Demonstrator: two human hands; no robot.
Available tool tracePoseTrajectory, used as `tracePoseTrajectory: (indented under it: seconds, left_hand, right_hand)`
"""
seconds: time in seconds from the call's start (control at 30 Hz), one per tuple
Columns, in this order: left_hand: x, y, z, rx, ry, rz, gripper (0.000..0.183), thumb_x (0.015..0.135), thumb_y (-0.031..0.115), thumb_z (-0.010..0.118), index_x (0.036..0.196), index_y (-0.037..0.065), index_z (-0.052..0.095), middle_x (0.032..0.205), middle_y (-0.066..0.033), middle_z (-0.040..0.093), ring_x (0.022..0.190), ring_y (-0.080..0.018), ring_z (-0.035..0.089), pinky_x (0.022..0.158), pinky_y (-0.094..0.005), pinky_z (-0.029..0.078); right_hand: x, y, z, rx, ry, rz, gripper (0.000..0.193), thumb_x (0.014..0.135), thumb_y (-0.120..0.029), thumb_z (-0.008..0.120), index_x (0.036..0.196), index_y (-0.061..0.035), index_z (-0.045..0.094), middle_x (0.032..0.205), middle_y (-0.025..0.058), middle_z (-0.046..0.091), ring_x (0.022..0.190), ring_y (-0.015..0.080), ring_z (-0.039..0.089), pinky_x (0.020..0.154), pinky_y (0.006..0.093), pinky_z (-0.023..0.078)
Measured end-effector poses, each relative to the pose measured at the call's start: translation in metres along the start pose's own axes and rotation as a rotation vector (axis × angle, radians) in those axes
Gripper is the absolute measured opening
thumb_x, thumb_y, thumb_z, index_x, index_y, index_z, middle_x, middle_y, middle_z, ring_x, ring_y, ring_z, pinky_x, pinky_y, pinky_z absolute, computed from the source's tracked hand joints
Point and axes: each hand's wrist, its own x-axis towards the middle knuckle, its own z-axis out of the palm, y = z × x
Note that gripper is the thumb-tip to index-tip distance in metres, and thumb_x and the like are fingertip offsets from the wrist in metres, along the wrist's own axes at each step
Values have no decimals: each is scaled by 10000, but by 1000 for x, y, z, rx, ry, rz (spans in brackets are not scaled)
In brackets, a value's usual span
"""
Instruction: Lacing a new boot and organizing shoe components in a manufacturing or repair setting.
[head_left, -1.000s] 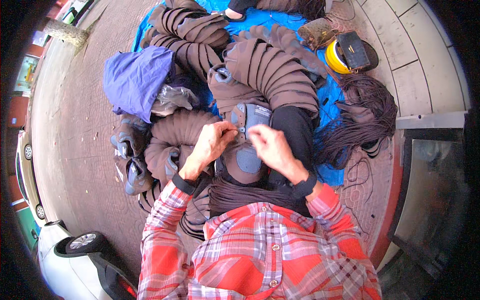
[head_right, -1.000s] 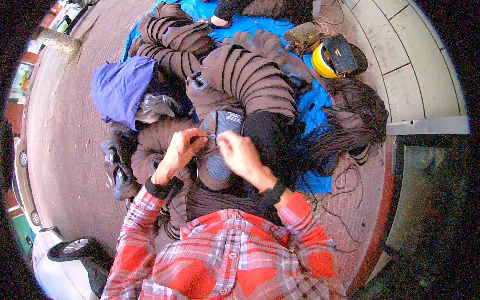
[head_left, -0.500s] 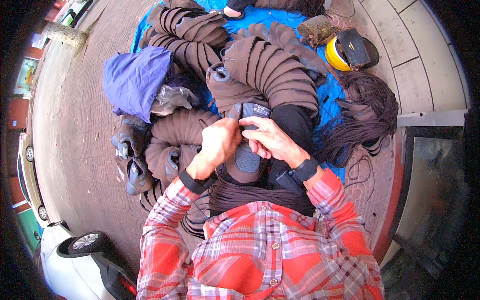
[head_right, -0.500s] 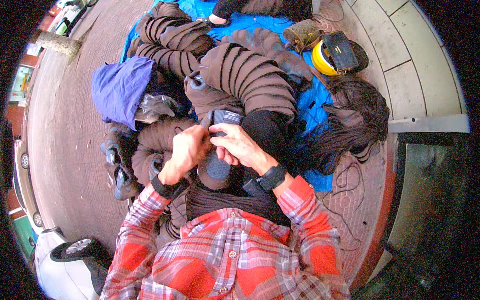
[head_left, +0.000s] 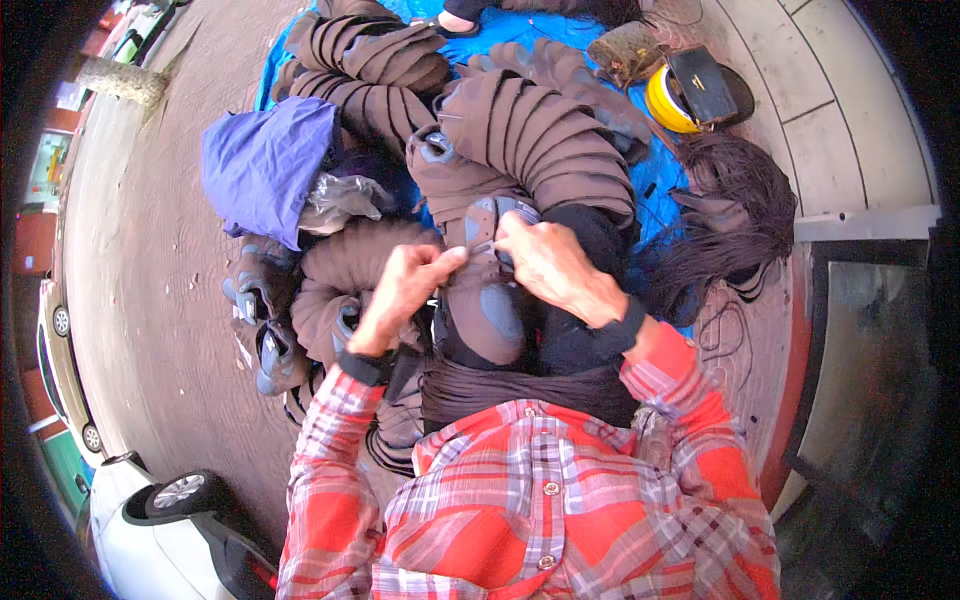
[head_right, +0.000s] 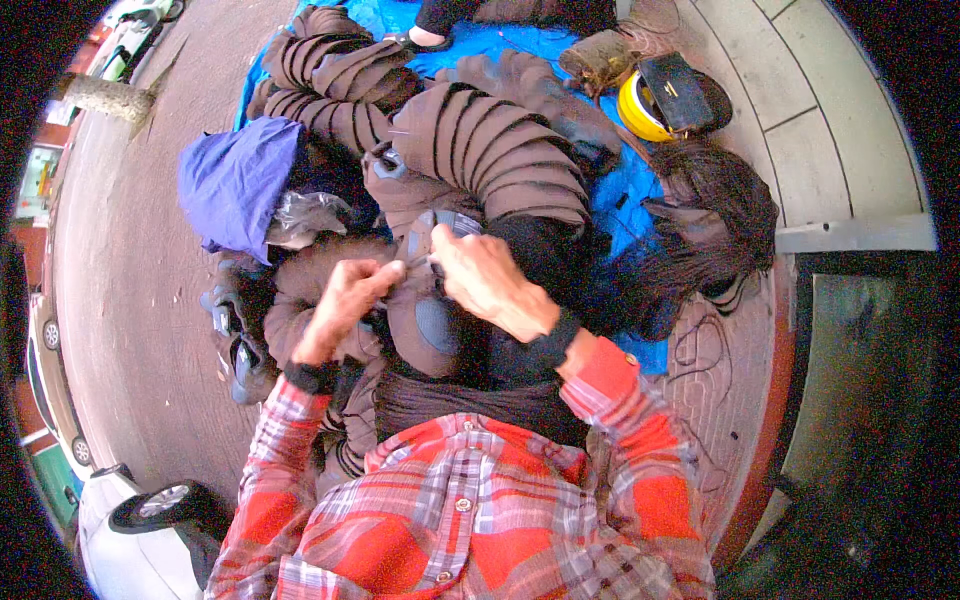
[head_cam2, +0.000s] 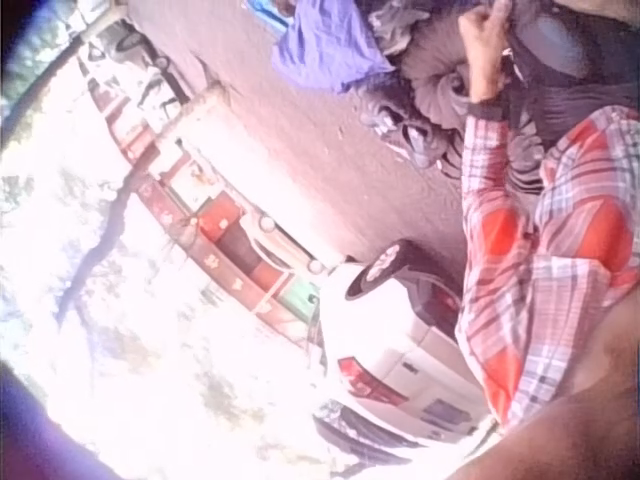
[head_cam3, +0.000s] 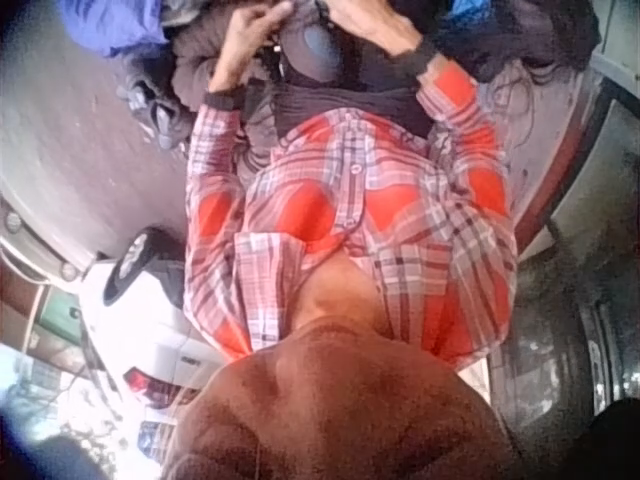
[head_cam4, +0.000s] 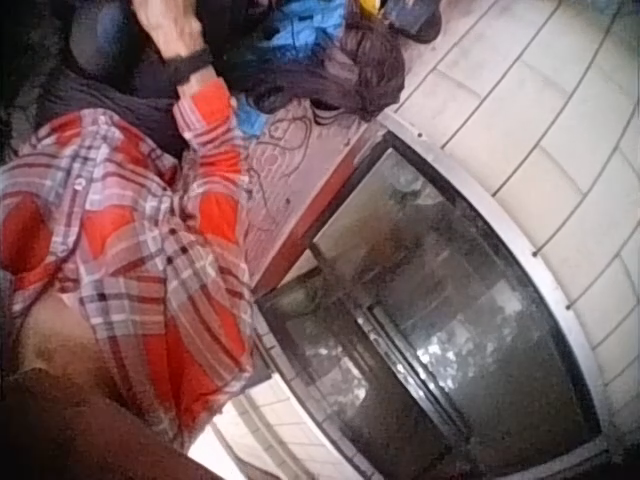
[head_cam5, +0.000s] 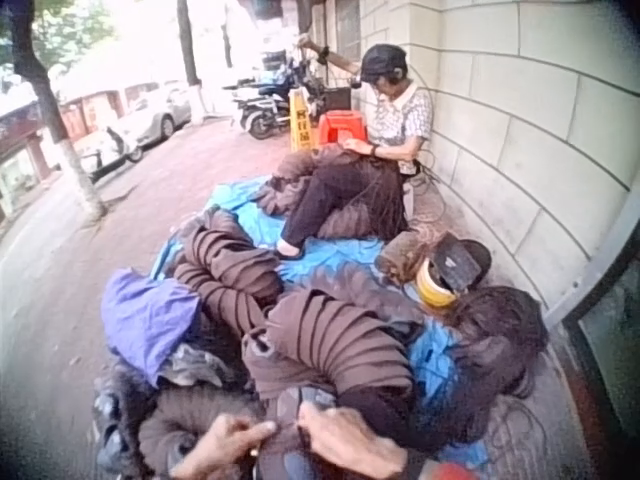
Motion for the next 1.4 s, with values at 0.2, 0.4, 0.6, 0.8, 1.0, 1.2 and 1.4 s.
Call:
tracePoseTrajectory:
  seconds: [0.2,0.4,0.6,0.8,1.0,1.2,1.4]
  left_hand:
    - [-25,7,-11,-1404,-281,360,262,898,272,512,1120,135,535,1029,-70,588,1067,-231,505,978,-426,351]
    - [-25,13,23,-1335,-3,372,621,821,64,596,1356,194,308,1411,-80,288,1308,-238,282,1057,-543,261]
    - [-19,11,43,-1161,63,311,655,846,-72,503,1387,134,198,1293,-192,432,1203,-276,444,1008,-383,391]
    - [-30,34,48,-512,168,384,813,848,-22,540,1436,243,45,1074,-162,584,974,-241,597,806,-355,514]
    - [-24,35,59,-411,216,391,893,832,27,591,1431,246,-34,911,-128,623,767,-202,624,656,-310,546]
    - [-29,7,65,-932,218,10,193,831,74,592,1002,76,501,878,-74,618,782,-176,608,589,-262,463]
    - [-39,23,80,-1309,287,-293,162,850,0,522,1003,40,487,1042,-136,600,924,-244,609,718,-311,527]
  right_hand:
    - [-30,47,-52,925,393,609,190,929,-203,442,967,-20,410,842,204,602,673,297,650,489,342,532]
    - [-16,43,-40,1846,535,468,148,952,-130,391,935,16,410,1042,278,560,936,375,608,836,424,523]
    - [-58,68,-37,1788,737,449,112,908,-66,461,918,42,487,1048,273,571,1026,339,576,920,394,482]
    - [-47,58,-31,1675,740,427,117,878,-48,517,947,47,524,998,211,599,983,292,602,874,353,506]
    - [-53,61,-22,1633,841,590,118,863,-61,559,931,34,542,932,178,619,871,272,641,782,333,546]
    - [-89,108,-31,1460,1185,417,101,843,-82,591,799,8,582,866,128,617,844,232,624,817,344,517]
    - [-164,182,-75,809,1396,646,184,885,-43,516,962,123,502,984,195,572,888,253,614,839,311,533]
